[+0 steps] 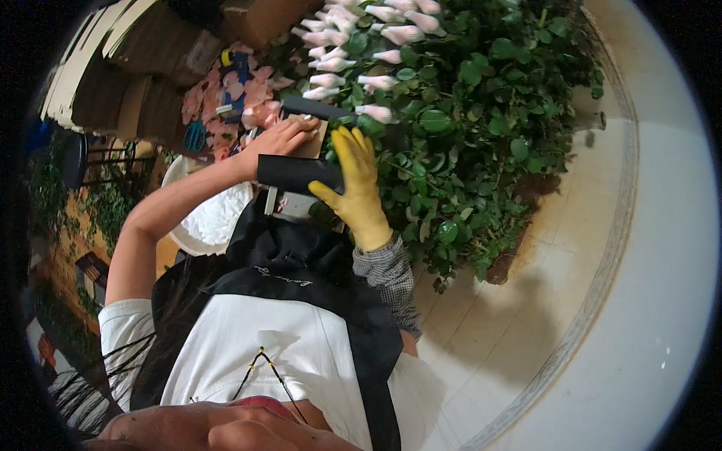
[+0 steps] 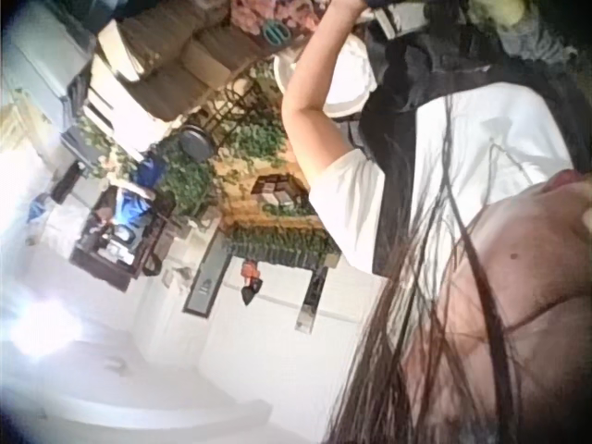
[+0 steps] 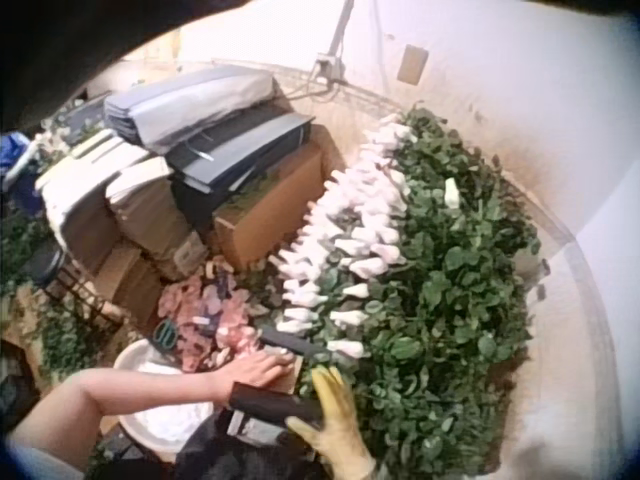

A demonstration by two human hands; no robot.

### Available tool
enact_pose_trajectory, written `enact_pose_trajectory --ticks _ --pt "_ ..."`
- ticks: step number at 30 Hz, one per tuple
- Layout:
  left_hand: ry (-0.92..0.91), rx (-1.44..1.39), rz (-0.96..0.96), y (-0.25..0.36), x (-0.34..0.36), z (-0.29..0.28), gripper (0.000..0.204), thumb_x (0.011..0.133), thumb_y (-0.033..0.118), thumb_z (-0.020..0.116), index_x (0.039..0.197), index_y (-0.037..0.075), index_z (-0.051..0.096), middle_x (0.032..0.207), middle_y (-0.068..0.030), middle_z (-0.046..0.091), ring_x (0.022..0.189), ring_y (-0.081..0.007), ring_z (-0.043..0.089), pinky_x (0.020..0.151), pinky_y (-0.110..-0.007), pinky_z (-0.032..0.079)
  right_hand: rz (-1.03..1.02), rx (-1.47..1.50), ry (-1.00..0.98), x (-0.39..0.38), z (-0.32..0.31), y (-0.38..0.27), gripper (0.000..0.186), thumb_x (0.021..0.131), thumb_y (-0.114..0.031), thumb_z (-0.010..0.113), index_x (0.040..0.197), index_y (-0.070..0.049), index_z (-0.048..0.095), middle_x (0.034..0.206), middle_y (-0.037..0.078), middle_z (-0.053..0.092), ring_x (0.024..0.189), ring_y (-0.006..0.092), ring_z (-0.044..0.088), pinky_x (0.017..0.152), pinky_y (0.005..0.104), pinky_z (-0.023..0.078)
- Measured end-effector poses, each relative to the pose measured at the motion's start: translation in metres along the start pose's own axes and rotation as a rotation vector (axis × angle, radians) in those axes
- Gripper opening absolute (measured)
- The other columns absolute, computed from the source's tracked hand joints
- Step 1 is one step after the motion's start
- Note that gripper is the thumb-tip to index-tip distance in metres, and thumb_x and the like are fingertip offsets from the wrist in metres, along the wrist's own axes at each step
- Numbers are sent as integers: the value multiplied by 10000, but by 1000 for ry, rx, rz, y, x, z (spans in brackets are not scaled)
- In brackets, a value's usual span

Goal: The person places individual pink rose heads into a black rectangular grid box, fills the gaps with small white paper inserts, and then prepares a floral foam base to insert leafy green stems.

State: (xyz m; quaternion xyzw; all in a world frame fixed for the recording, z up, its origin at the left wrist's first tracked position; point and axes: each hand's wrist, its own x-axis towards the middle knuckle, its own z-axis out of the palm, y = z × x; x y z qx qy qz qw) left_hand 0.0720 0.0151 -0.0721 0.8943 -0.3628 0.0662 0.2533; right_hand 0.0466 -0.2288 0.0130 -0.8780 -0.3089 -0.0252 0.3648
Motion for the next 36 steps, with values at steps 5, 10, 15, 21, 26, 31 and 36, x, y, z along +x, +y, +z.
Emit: enact_pose_trajectory --ticks 5,10,15,21,26,31,36 --pt "-20 -2 -12 5 7 -2 759 723 400 792 1273 -13 473 1402 -161 456 1273 -350 456 1065 -426 407 115 152 -130 -15 15 -26 264 666 -158 841 880 -126 690 781 68 661 806 311 620 741 457 476" --pt "-96 0 -89 -1 6 -13 790 700 440 826 1259 -9 493 1413 -135 466 1263 -346 463 1081 -409 405 196 145 -82 18 0 -41 213 664 -124 852 807 -70 704 775 101 704 723 306 669 686 423 520" --pt "-281 -750 -330 -27 17 -40 578 988 433 557 1371 3 508 1457 -185 485 1351 -337 473 1089 -426 422 588 -22 -283 48 18 29 397 737 -340 841 976 -45 728 929 171 730 856 337 702 772 398 542" --pt "-308 -7 -9 8 17 -44 819 673 447 849 1369 128 556 1503 -143 398 1312 -353 470 945 -450 511 226 230 -163 71 12 42 379 883 -263 722 1201 -66 658 1103 170 706 986 321 684 873 382 534" --pt "-529 11 -157 23 41 -51 799 573 371 902 1277 106 632 1467 -161 424 1257 -349 518 894 -470 519 396 326 -840 134 18 115 645 1008 -477 534 1465 -34 432 1405 177 555 1277 284 535 1087 367 405" --pt "-563 -54 -263 16 50 -50 747 565 330 916 1241 149 654 1394 -129 478 1166 -319 579 821 -495 490 286 51 -995 170 -7 134 943 854 -697 618 1475 -18 416 1344 190 600 1221 303 588 989 404 488" --pt "-256 -94 -236 10 3 -21 722 607 301 888 1271 154 643 1388 -104 498 1201 -317 552 961 -465 465 -280 -803 -371 98 16 47 124 805 -127 620 782 -122 741 782 89 714 753 252 712 627 370 533"
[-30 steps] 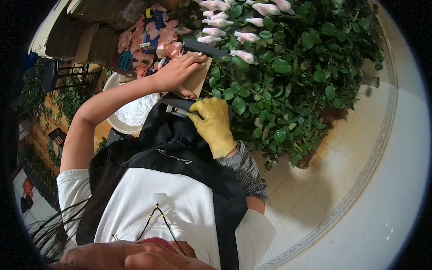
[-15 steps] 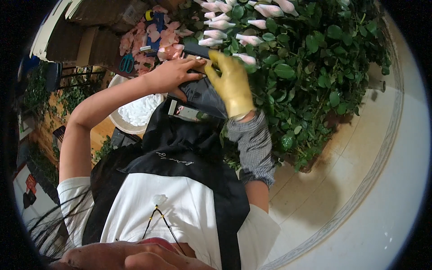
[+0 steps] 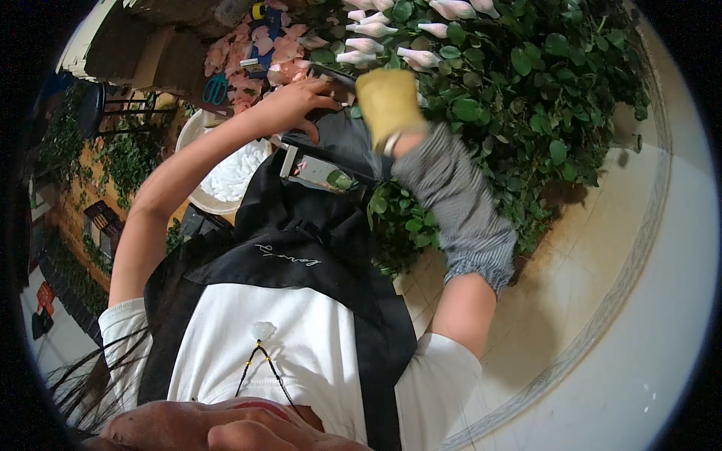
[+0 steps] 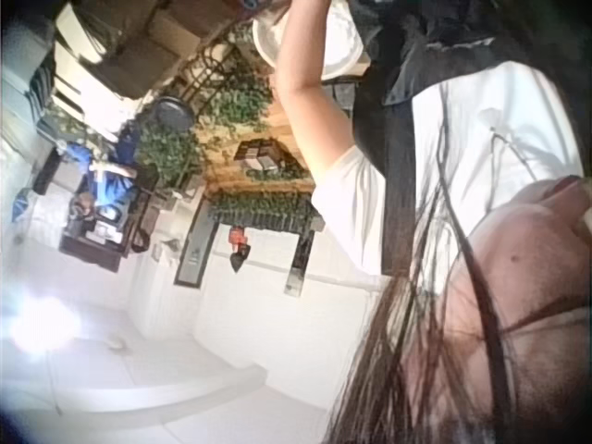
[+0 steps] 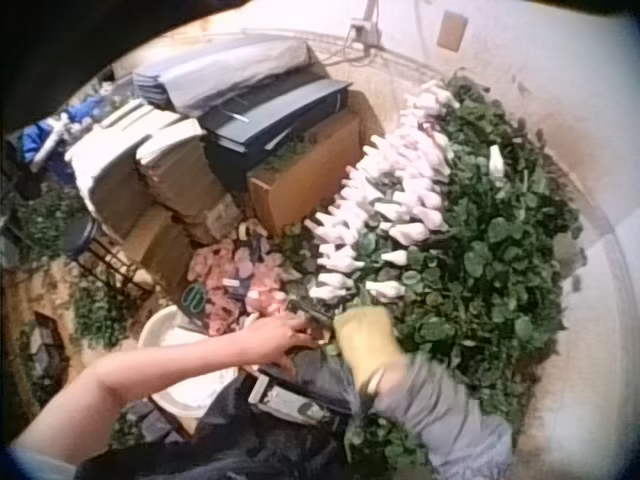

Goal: The person places individual pink rose heads into a black rectangular grid box, fills the gaps with small white paper inserts, and then prepares a floral foam base to insert leafy green stems.

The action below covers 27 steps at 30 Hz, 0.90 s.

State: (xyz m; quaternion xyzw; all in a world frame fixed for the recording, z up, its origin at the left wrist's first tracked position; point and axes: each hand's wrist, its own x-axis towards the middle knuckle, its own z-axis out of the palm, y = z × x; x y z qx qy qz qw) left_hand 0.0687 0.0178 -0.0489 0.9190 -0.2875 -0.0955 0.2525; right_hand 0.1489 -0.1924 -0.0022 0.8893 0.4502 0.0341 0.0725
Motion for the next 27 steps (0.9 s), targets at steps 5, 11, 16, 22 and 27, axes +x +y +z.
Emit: enact_pose_trajectory --ticks 5,11,16,22,27 --pt "606 -336 -452 29 -30 46 1097 610 366 919 1510 90 357 1554 -214 288 1447 -377 303 1140 -488 360 279 -226 7 -29 22 -69 165 816 -155 607 834 -38 722 715 73 700 631 200 685 543 356 492" --pt "141 348 -119 19 -6 -8 991 616 467 850 1469 170 443 1543 -46 396 1463 -264 305 1241 -523 127 -10 -123 -25 -30 16 -32 133 812 -183 655 860 -67 701 747 50 711 658 219 693 574 390 523" --pt "385 29 -224 31 -25 29 623 728 325 804 1272 75 633 1432 -44 530 1350 -227 469 1225 -502 235 536 1082 -212 -87 7 17 533 835 -127 769 1329 -26 596 837 94 628 687 156 605 659 307 532" --pt "415 14 -208 27 -32 28 554 751 280 795 1243 74 646 1421 -43 543 1357 -228 464 1207 -478 259 168 1150 -67 -24 -37 -21 608 839 -186 786 1384 -76 541 872 145 651 776 240 653 706 373 561" --pt "889 -438 -422 30 -43 44 514 790 127 803 1239 35 571 1274 -146 589 1253 -305 531 1071 -416 412 41 842 -178 -26 7 -35 741 716 -178 859 1387 -100 555 816 126 622 743 281 614 643 393 513"
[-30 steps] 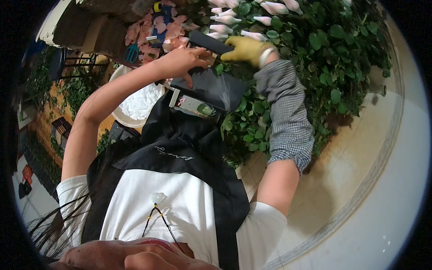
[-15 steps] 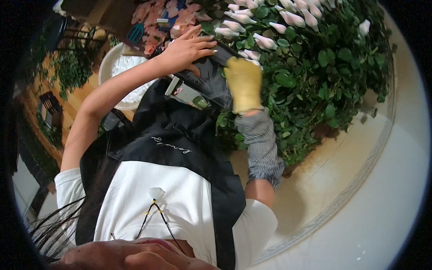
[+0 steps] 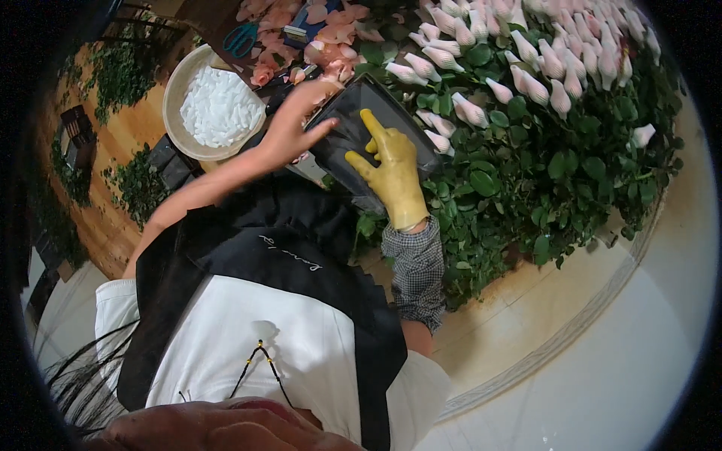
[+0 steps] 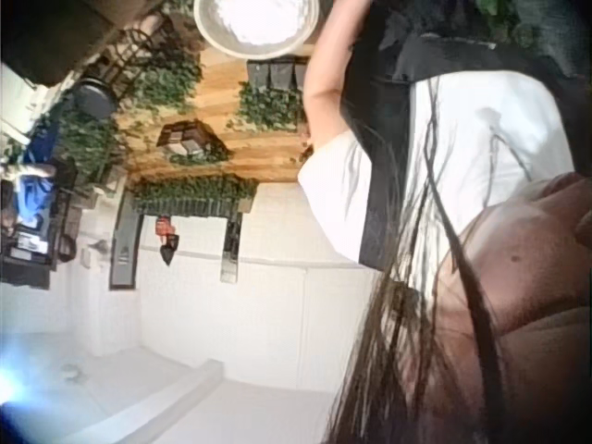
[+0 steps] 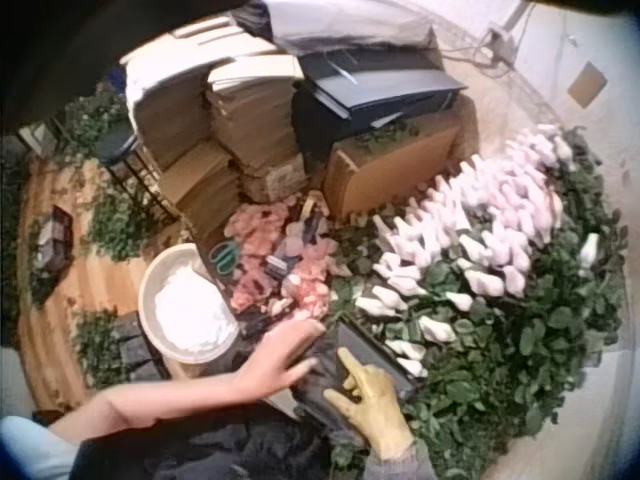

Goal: The person places individual pink rose heads into a black rectangular grid box, fills the gaps with small white paper inserts, and then prepares a floral foam base to insert leafy green stems.

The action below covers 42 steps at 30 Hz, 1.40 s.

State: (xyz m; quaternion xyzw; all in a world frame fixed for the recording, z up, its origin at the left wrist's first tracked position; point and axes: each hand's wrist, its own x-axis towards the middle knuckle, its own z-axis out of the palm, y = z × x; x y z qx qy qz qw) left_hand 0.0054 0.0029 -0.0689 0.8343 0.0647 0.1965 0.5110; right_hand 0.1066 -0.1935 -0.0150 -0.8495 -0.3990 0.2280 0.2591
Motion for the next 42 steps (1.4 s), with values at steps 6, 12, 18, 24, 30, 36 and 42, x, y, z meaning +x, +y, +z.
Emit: enact_pose_trajectory --ticks 6,12,18,24,30,36,42 --pt "-57 -183 -448 -8 -9 -1 175 894 157 730 940 6 654 836 -80 615 758 -162 581 693 -319 477 60 51 -9 2 0 -9 670 735 -151 846 1356 -102 599 849 133 620 757 269 610 671 375 522" --pt "-23 104 -442 -69 -1 -61 217 932 174 661 1060 0 656 931 -122 636 901 -270 632 805 -364 502 139 78 -3 2 0 -12 592 764 -135 830 1321 -98 633 842 130 608 745 250 602 680 362 511" --pt "-216 882 -278 -105 -23 -25 815 689 288 830 1400 126 466 1241 -118 559 1139 -302 536 942 -417 428 179 100 2 6 -2 -17 558 768 -129 824 1297 -90 652 852 137 621 743 254 604 678 362 506" --pt "-293 220 -549 -111 6 -66 736 729 383 820 1297 -7 563 1013 -144 696 969 -295 668 835 -405 519 200 111 16 7 -3 -17 550 769 -118 811 1295 -90 655 839 136 629 732 251 601 675 367 499" --pt "-322 -999 -1124 -47 12 -97 702 879 210 639 1481 39 321 1216 -118 590 1077 -236 637 910 -370 540 193 175 52 7 -1 -17 537 758 -86 811 1276 -101 668 819 124 622 719 233 589 657 345 491" --pt "-282 453 -247 12 -5 -64 877 729 51 719 1493 5 290 1169 -184 496 1108 -361 509 955 -456 379 218 94 35 11 -1 -19 511 753 -91 821 1244 -98 681 789 115 625 680 241 593 621 354 495" --pt "-711 58 -431 -1 2 -75 881 693 -37 603 1522 63 321 1294 -230 502 1203 -427 480 1023 -448 415 154 103 69 10 -2 -16 516 746 -104 826 1241 -96 682 770 117 626 664 257 602 607 363 499"
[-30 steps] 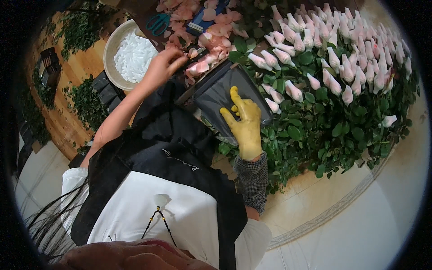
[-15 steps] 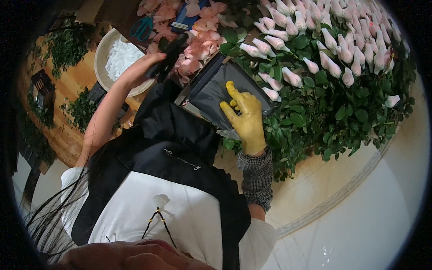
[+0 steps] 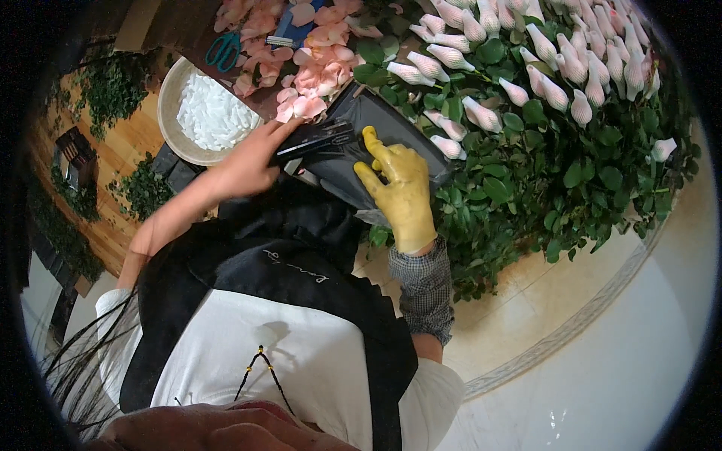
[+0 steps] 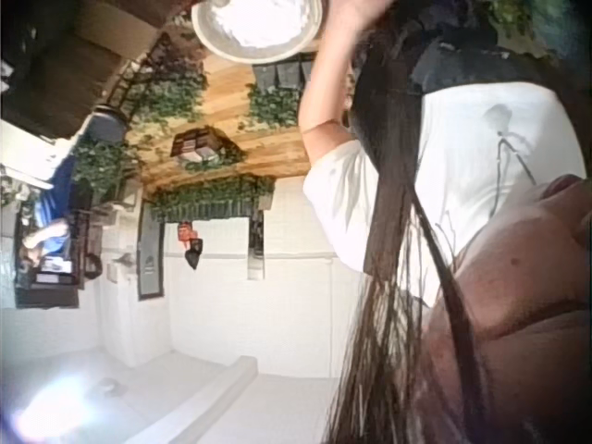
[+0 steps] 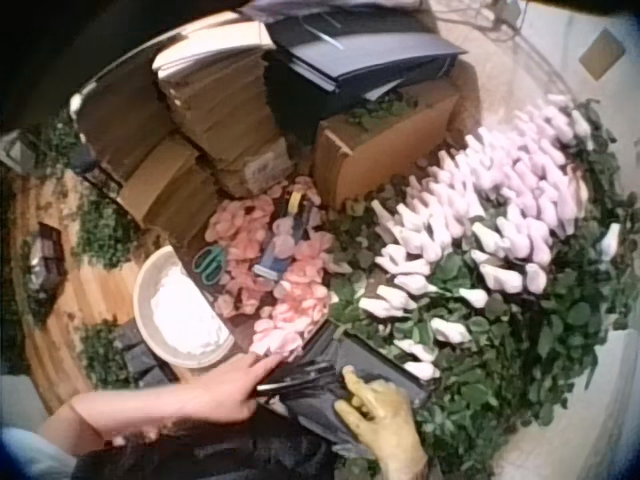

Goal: The person places individual pink rose heads into a black rectangular grid box, fills the gaps with small white paper inserts, and then prepares a floral foam base to insert leafy green stems.

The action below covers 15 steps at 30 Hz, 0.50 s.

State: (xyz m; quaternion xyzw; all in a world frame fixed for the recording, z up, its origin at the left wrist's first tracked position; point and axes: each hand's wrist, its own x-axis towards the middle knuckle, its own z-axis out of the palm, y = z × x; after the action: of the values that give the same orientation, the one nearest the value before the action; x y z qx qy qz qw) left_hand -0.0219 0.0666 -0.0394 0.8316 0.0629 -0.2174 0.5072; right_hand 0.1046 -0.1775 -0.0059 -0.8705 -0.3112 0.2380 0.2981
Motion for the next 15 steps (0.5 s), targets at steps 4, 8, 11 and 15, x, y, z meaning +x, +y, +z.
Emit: enact_pose_trajectory --ticks 4,8,11,15 --pt "27 193 -22 -17 25 0 373 804 216 723 1120 45 627 754 -222 666 740 -418 665 699 -491 534 17 23 -9 0 -1 -4 530 754 -83 818 1263 -111 674 779 131 628 677 261 618 617 361 507" --pt "-87 221 -146 -29 27 16 513 836 210 716 1298 58 555 954 -225 699 925 -367 692 829 -433 544 93 66 -58 0 0 -4 535 778 -55 798 1291 -124 661 816 132 633 692 231 612 642 346 512" --pt "-4 -582 62 -50 0 32 577 856 91 667 1393 65 457 1147 -242 648 1052 -313 664 906 -394 513 155 142 -80 -2 2 -3 519 797 -36 782 1296 -105 655 822 107 616 700 194 581 656 323 497" --pt "293 359 -109 -69 -55 33 743 783 -4 639 1478 108 402 1170 -167 579 1066 -323 580 960 -417 433 151 155 -65 -6 0 -9 513 812 -30 765 1308 -58 639 836 73 565 722 162 537 675 300 476"
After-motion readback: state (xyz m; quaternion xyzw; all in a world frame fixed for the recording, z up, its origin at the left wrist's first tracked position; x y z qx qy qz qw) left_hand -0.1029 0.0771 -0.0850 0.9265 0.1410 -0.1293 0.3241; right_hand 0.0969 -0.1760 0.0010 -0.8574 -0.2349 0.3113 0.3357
